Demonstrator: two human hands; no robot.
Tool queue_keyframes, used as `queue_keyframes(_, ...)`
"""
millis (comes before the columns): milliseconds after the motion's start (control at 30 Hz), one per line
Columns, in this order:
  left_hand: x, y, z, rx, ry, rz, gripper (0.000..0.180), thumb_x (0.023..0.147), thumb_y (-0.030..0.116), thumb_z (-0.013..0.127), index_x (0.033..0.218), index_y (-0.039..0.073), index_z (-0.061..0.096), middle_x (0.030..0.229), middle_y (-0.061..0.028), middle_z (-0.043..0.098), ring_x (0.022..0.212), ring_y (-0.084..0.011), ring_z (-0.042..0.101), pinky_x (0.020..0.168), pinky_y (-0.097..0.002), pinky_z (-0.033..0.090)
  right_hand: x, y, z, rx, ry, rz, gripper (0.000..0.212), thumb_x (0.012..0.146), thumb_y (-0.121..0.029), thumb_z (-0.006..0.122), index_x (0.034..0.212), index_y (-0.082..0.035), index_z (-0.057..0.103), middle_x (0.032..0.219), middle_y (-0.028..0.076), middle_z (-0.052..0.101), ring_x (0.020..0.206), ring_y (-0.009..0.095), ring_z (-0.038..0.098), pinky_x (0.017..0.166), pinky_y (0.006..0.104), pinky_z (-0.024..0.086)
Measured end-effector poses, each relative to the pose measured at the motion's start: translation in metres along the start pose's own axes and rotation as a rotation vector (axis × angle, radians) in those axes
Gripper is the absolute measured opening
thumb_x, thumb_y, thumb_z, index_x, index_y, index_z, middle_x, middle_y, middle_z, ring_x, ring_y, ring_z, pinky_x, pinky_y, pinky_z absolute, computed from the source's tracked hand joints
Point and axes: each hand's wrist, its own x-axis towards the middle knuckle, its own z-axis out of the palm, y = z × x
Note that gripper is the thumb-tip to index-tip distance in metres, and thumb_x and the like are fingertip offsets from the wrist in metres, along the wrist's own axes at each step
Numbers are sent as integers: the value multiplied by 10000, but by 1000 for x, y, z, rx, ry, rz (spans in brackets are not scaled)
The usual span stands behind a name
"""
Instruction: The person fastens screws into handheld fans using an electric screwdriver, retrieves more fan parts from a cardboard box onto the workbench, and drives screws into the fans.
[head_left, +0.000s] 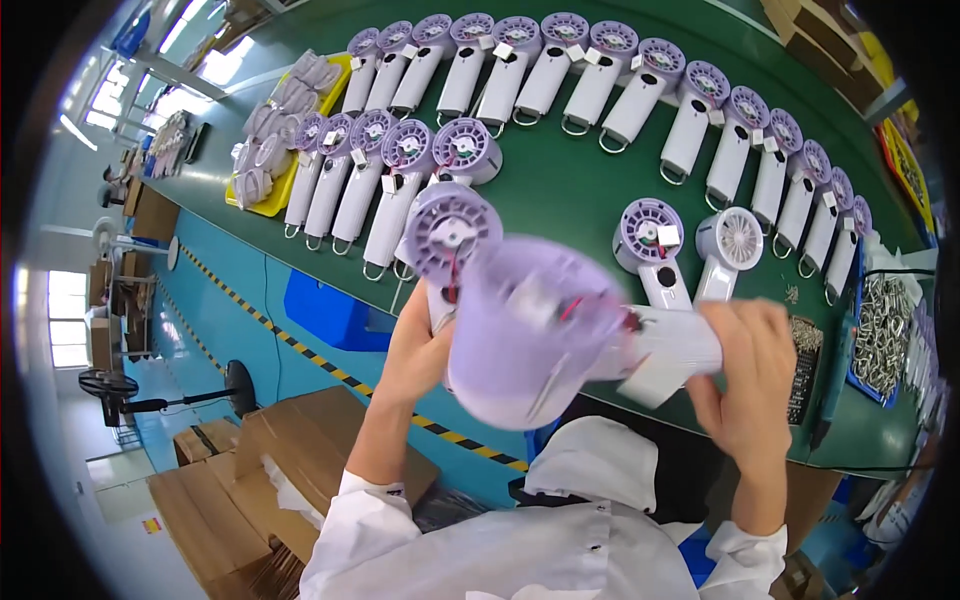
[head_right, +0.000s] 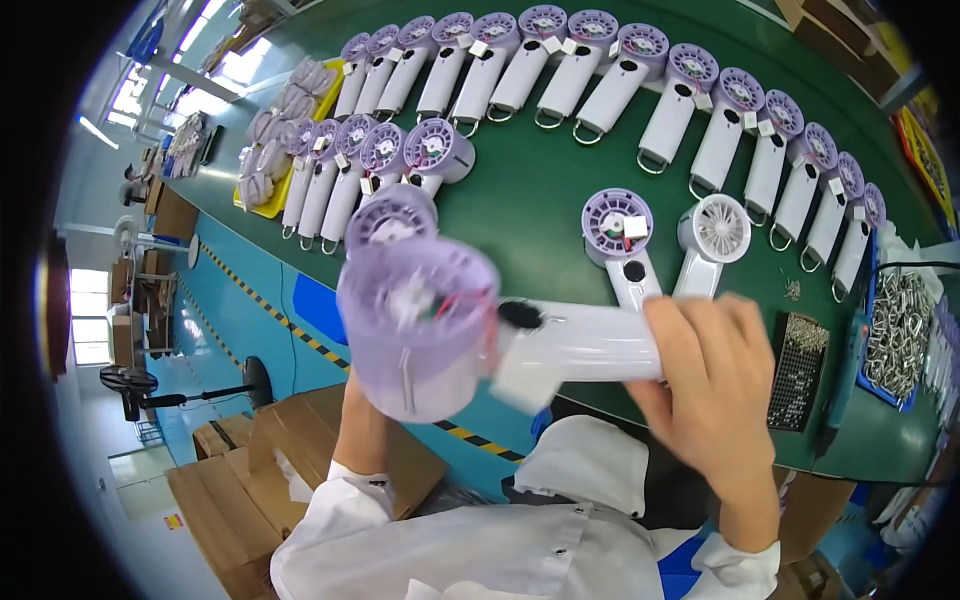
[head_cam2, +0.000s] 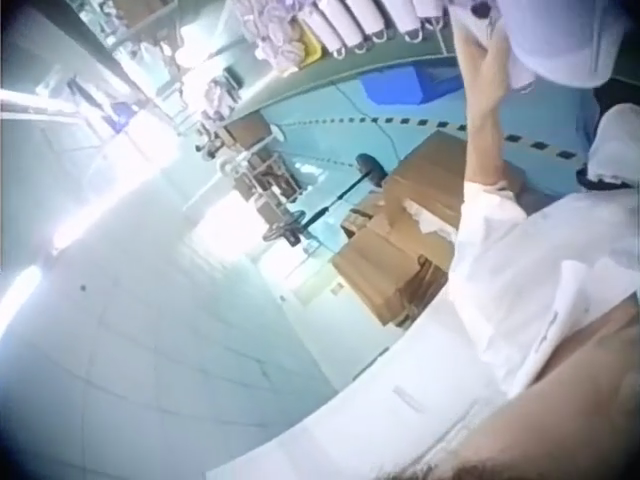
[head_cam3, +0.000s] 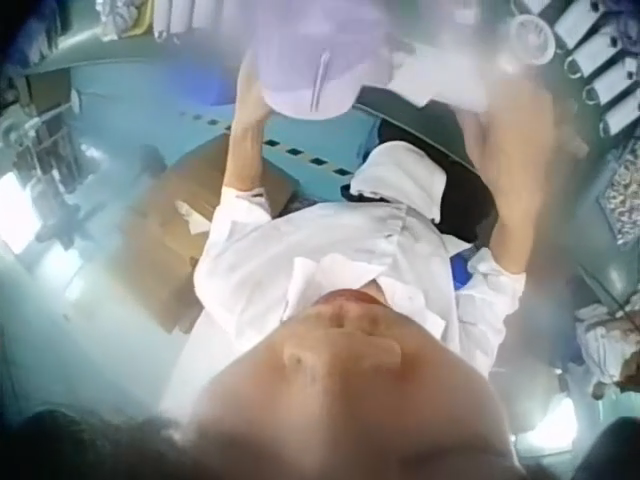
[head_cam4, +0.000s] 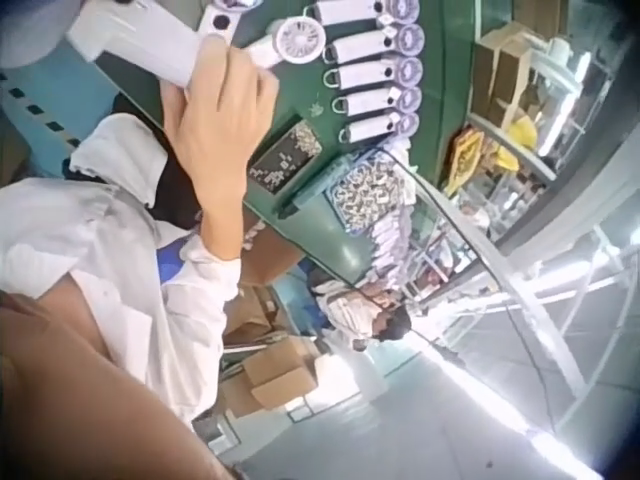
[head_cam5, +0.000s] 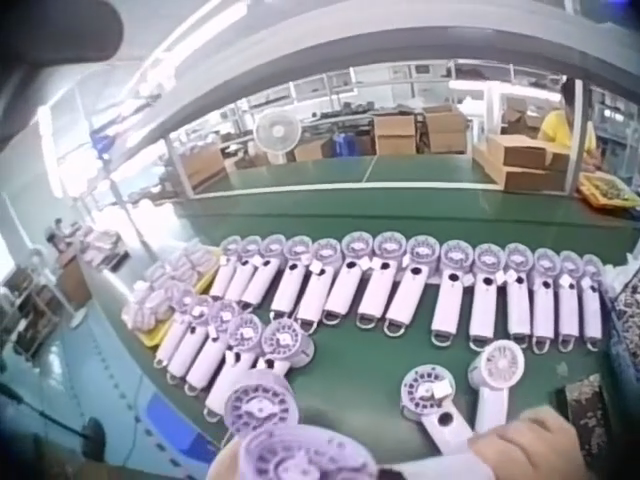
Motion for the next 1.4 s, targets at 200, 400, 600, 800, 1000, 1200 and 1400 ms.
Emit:
queue_keyframes(200,26,20,26,463,4,-12,468,920,179,635,1251,17,346,826,-49,569,650,-87,551,575,-234,430,-10,-54,22,1296,-258,805,351,940,-312,608,1002,28,544,675,75,607,491,108,537,457,278,430)
queue_keyframes(400,30,8,44,994,99,342,453,993,188,495,1346,-12,294,1056,-226,593,863,-347,624,717,-388,477,0,-71,77,1602,-210,1004,382,994,-355,505,947,24,521,612,50,545,414,93,487,399,252,372)
queue_keyframes(600,41,-4,55,1433,212,611,480,945,146,564,1328,-71,373,1047,-266,548,878,-407,579,724,-442,468,14,-66,104,1598,-133,1042,411,1003,-385,480,952,21,521,623,57,542,417,102,489,403,258,382)
queue_keyframes(800,51,-12,67,1539,198,488,501,917,169,604,1323,-41,398,1015,-212,516,943,-390,539,759,-443,464,25,-54,110,1555,-247,1007,470,975,-428,514,1109,20,463,619,79,548,430,158,543,393,288,406)
queue_keyframes(1000,31,6,81,1492,278,635,386,913,126,606,1252,-35,517,1039,-182,574,951,-315,550,824,-414,437,-30,-59,51,670,12,550,294,843,-248,714,1017,-39,600,534,40,545,423,178,531,404,288,403)
queue_keyframes(1200,-4,-31,166,1074,-155,282,799,841,319,718,1425,-3,278,784,-122,645,636,-292,647,539,-387,490,-40,18,49,54,356,827,392,801,-238,755,1046,-19,541,742,95,571,579,268,562,536,370,465)
queue_keyframes(1400,13,-33,174,812,-140,109,852,855,119,678,1498,55,123,874,-146,626,693,-288,653,620,-378,509,-33,31,49,342,19,1044,526,772,-267,743,1147,8,497,903,171,632,763,349,653,625,441,506)
